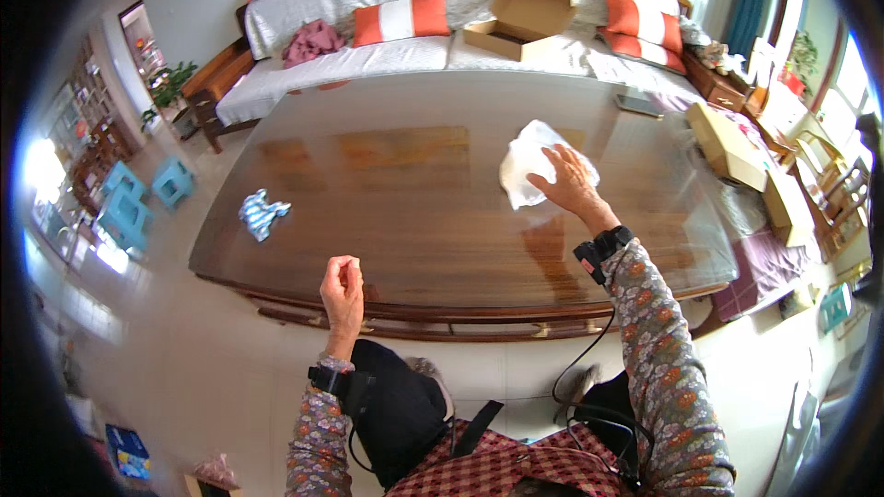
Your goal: The person moves a cardboard box and a plastic bag from the table, then sits on a blue stool and wipes the table surface with a cloth. The person continues wiping the table repeatedly across its surface.
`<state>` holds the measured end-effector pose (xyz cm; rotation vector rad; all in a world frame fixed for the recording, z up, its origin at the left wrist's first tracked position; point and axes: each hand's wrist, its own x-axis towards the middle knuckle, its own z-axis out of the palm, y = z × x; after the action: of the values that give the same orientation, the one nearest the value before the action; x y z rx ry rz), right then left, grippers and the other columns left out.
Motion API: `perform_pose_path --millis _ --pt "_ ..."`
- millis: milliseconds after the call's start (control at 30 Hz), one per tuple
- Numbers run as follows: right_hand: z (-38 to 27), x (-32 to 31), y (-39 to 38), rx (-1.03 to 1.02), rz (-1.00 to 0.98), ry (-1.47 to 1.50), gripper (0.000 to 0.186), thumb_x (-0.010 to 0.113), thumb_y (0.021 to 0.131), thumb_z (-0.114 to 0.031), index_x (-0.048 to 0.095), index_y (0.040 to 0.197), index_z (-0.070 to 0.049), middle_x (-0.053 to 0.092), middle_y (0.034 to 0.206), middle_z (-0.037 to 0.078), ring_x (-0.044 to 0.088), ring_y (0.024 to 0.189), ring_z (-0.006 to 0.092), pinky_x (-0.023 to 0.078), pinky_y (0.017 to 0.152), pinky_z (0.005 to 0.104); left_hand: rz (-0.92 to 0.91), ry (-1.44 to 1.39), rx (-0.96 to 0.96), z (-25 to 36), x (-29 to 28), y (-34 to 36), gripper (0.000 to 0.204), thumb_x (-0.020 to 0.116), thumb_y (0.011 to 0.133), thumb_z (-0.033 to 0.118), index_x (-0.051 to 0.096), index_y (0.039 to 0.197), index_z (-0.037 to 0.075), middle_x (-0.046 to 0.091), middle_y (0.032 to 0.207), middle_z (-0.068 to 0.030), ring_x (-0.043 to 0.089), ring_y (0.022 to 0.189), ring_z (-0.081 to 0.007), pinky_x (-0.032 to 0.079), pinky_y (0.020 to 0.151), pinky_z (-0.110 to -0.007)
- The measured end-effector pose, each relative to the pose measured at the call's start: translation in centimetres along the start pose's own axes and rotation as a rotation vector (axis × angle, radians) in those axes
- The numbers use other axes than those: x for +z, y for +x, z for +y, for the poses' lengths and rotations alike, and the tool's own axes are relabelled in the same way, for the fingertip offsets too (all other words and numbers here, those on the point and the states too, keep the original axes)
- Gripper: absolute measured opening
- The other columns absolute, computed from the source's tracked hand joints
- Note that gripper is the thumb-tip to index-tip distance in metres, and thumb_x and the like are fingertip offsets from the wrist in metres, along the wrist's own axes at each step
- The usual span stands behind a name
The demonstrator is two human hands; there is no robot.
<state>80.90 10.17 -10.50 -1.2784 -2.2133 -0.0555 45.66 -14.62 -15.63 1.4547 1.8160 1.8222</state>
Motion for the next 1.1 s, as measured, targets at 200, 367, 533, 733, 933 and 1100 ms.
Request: perform_pose_path --millis 200,367,533,733,933,1100 --pt "3.0 3.6 -1.1 -0.024 -0.257 0.009 0.049 0.070 0.080 -0.028 0.058 0.122 -0.007 0.064 0.112 0.020 0.060 0.108 0.0377 0.046 0.093 0.0458 0.194 0.238 0.071 -3.8 -6.2 2.2 0.011 0.060 0.094 0.012 0.059 0.102 0.004 0.060 0.086 -0.0036 0.054 0.072 -0.0121 0.048 0.067 -0.028" --pt "4.7 2.4 -1.5 0.158 -0.204 0.073 0.026 0.065 0.081 -0.017 0.062 0.103 -0.004 0.066 0.089 0.022 0.064 0.087 0.0408 0.051 0.078 0.0484 0.180 0.419 0.047 -5.7 -8.4 4.1 0.018 0.063 0.092 0.012 0.058 0.108 0.005 0.059 0.085 -0.0063 0.055 0.075 -0.0162 0.049 0.068 -0.031" --pt "3.8 0.2 -1.2 0.075 -0.226 0.208 0.027 0.060 0.085 -0.027 0.065 0.086 0.000 0.065 0.082 0.024 0.063 0.079 0.0444 0.051 0.071 0.0485 0.100 0.520 0.033 -6.8 -8.5 5.9 0.026 0.065 0.088 0.011 0.058 0.113 0.005 0.061 0.093 -0.0090 0.058 0.085 -0.0213 0.050 0.078 -0.036" --pt "0.7 -0.9 0.7 0.244 -0.281 0.508 0.026 0.058 0.084 -0.021 0.066 0.088 0.003 0.065 0.073 0.019 0.063 0.067 0.0237 0.049 0.063 0.0392 0.138 0.911 0.101 -9.9 -12.7 12.4 0.053 0.071 0.081 0.022 0.051 0.128 0.006 0.051 0.130 -0.0208 0.046 0.123 -0.0377 0.037 0.103 -0.049" --pt "-4.8 3.3 7.3 0.151 -0.091 0.531 0.025 0.057 0.086 -0.021 0.066 0.087 0.002 0.065 0.072 0.018 0.063 0.066 0.0255 0.049 0.064 0.0394 0.069 0.954 -0.235 -14.7 -14.6 18.8 0.066 0.067 0.083 0.045 0.048 0.138 0.015 0.033 0.150 -0.0235 0.029 0.140 -0.0405 0.027 0.113 -0.049" --pt "-8.7 7.7 14.1 -0.019 -0.028 0.562 0.051 0.058 0.090 -0.042 0.060 0.117 0.002 0.065 0.112 0.025 0.062 0.107 0.0365 0.047 0.091 0.0427 -0.124 0.849 -0.098 -16.0 -12.2 19.3 0.036 0.067 0.081 0.026 0.062 0.110 0.005 0.060 0.116 -0.0206 0.056 0.112 -0.0369 0.044 0.098 -0.044"
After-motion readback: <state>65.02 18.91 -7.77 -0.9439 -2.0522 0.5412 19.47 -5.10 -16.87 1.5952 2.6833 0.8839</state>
